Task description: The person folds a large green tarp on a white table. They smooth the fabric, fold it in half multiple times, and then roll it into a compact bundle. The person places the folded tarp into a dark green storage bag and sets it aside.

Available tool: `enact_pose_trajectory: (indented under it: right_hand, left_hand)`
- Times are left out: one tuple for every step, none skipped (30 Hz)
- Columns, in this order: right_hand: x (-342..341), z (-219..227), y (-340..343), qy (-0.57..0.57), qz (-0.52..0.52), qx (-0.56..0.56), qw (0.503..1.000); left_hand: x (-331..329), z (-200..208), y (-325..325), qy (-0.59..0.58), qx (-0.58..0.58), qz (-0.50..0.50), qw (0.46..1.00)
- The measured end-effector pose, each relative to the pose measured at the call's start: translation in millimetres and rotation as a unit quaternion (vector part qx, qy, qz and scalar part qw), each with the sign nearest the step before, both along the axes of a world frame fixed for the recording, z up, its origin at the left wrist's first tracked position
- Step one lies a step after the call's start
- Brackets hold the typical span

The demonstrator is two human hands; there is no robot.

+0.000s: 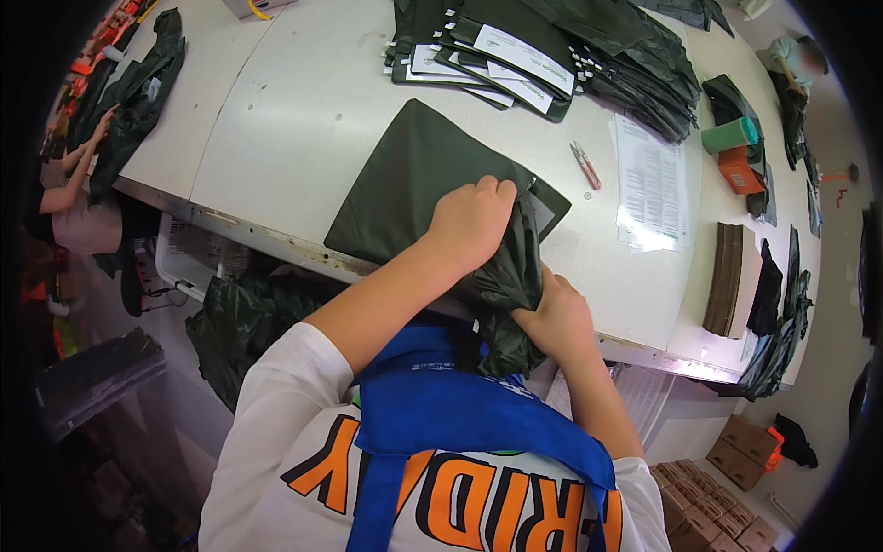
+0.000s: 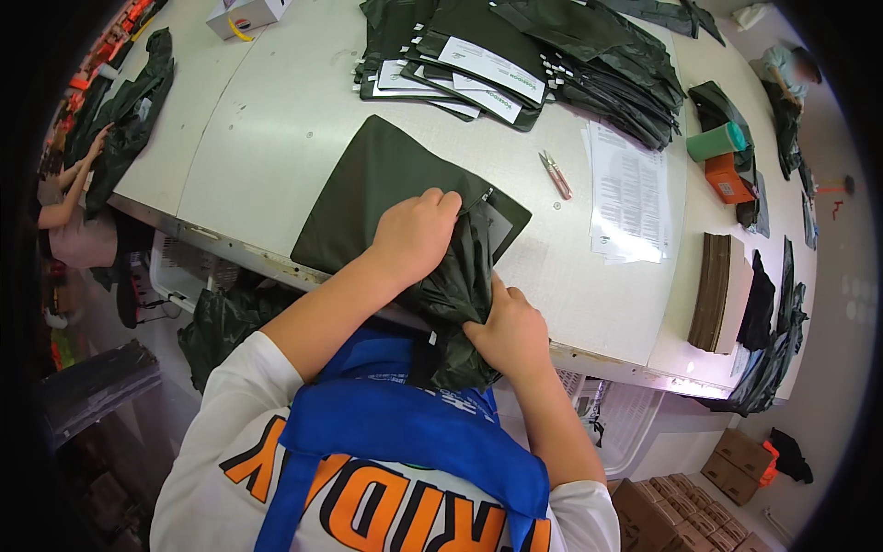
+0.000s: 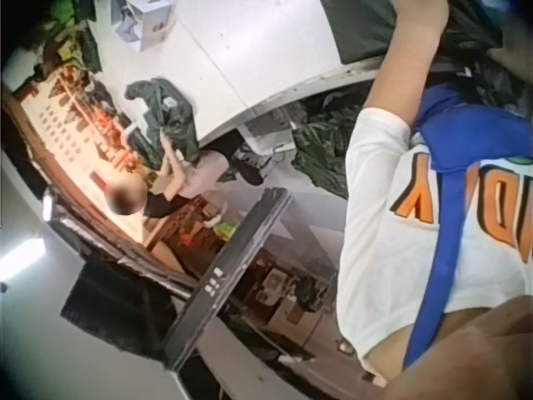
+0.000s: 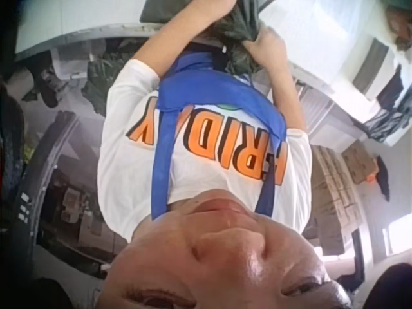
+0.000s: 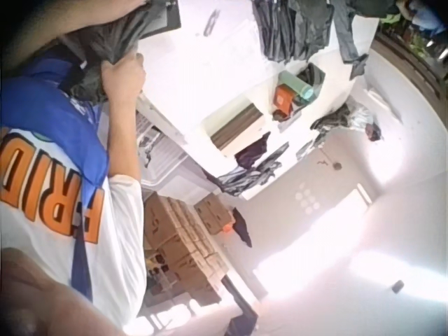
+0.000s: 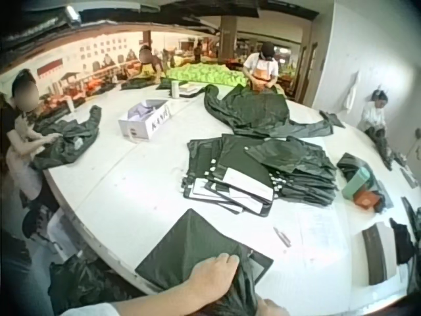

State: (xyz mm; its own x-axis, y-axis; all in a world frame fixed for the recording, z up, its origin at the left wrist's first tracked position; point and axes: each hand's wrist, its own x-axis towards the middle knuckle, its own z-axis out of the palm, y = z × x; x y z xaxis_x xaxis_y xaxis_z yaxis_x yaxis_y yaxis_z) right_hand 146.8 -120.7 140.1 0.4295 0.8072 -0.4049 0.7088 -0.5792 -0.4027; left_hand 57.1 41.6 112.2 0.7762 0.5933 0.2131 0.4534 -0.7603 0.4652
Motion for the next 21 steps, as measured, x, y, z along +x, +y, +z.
enact_pose_trajectory:
  right_hand:
    - [-0.7, 1.9, 1.1, -0.004, 0.009, -0.003, 1.0]
    - [3.0, -3.8, 0.8, 0.001, 0.019, 0.004, 1.0]
    - [8.0, -16.5, -1.9, 0.006, 0.027, 0.009, 1.0]
    - [11.8, -31.9, -4.8, 0.012, 0.037, 0.015, 0.999]
    - [12.2, -49.4, -8.5, -0.101, 0.088, 0.168, 0.977]
    - [12.6, -45.4, -4.4, -0.018, -0.021, 0.151, 0.988]
    - [13.9, -35.9, 0.9, 0.066, -0.13, 0.129, 0.981]
    - [15.0, -28.4, 4.4, 0.15, -0.235, 0.105, 0.955]
    - [17.9, -24.6, 3.6, 0.156, -0.274, 0.157, 0.936]
    - [25.5, -26.9, -1.4, 0.17, -0.31, 0.162, 0.921]
    - [32.6, -29.1, -4.9, 0.245, -0.345, 0.191, 0.886]
    - [36.2, -31.5, -5.9, 0.319, -0.376, 0.22, 0.842]
    - [38.8, -28.1, -5.4, 0.378, -0.389, 0.215, 0.812]
    - [37.9, -20.7, -5.1, 0.406, -0.402, 0.229, 0.788]
    - [31.9, -13.1, -0.3, 0.436, -0.411, 0.246, 0.762]
    - [28.8, -9.1, 2.6, 0.466, -0.418, 0.261, 0.735]
    - [31.9, -13.0, -1.4, 0.491, -0.408, 0.231, 0.735]
    - [29.8, -12.1, 0.8, 0.502, -0.405, 0.242, 0.725]
    - [25.5, -10.8, 5.1, 0.512, -0.403, 0.253, 0.715]
    - [22.6, -9.7, 8.7, 0.525, -0.399, 0.259, 0.706]
    - [25.8, -12.5, 9.5, 0.528, -0.387, 0.252, 0.712]
  left_hand:
    - [2.2, 0.1, 2.5, -0.016, -0.012, -0.005, 1.0]
    - [10.0, 7.5, -6.5, -0.048, -0.029, -0.065, 0.996]
    - [16.6, 11.4, -30.4, -0.069, -0.024, -0.162, 0.984]
    - [19.8, 14.5, -48.6, -0.088, -0.018, -0.256, 0.963]
    - [18.9, 19.2, -49.9, -0.096, -0.029, -0.26, 0.96]
    - [10.9, 26.0, -45.7, -0.101, -0.036, -0.256, 0.961]
    - [1.6, 28.9, -40.5, -0.106, -0.044, -0.253, 0.961]
    - [-11.2, 24.9, -31.8, -0.165, -0.022, -0.247, 0.955]
    - [-28.2, 28.6, -20.5, -0.216, -0.017, -0.232, 0.948]
    - [-52.0, 29.8, -10.7, -0.254, -0.056, -0.197, 0.945]
    - [-77.3, 9.0, -6.6, -0.283, -0.042, -0.107, 0.952]
    - [-93.4, -9.3, -12.1, -0.259, -0.143, -0.026, 0.955]
    - [-94.4, -33.2, -21.9, -0.223, -0.196, -0.004, 0.955]
    - [-86.6, -49.4, -26.4, -0.218, -0.258, 0.002, 0.941]
    - [-80.3, -61.7, -30.8, -0.212, -0.316, 0.013, 0.925]
    - [-70.0, -73.2, -30.8, -0.236, -0.379, 0.007, 0.895]
    - [-58.7, -81.8, -30.4, -0.254, -0.442, -0.002, 0.86]
    - [-49.2, -91.7, -25.0, -0.297, -0.467, 0.024, 0.833]
    - [-39.3, -101.2, -17.3, -0.338, -0.49, 0.051, 0.802]
    - [-34.5, -104.9, -16.2, -0.378, -0.511, 0.083, 0.768]
    - [-31.0, -74.1, -24.5, -0.285, -0.449, 0.087, 0.842]
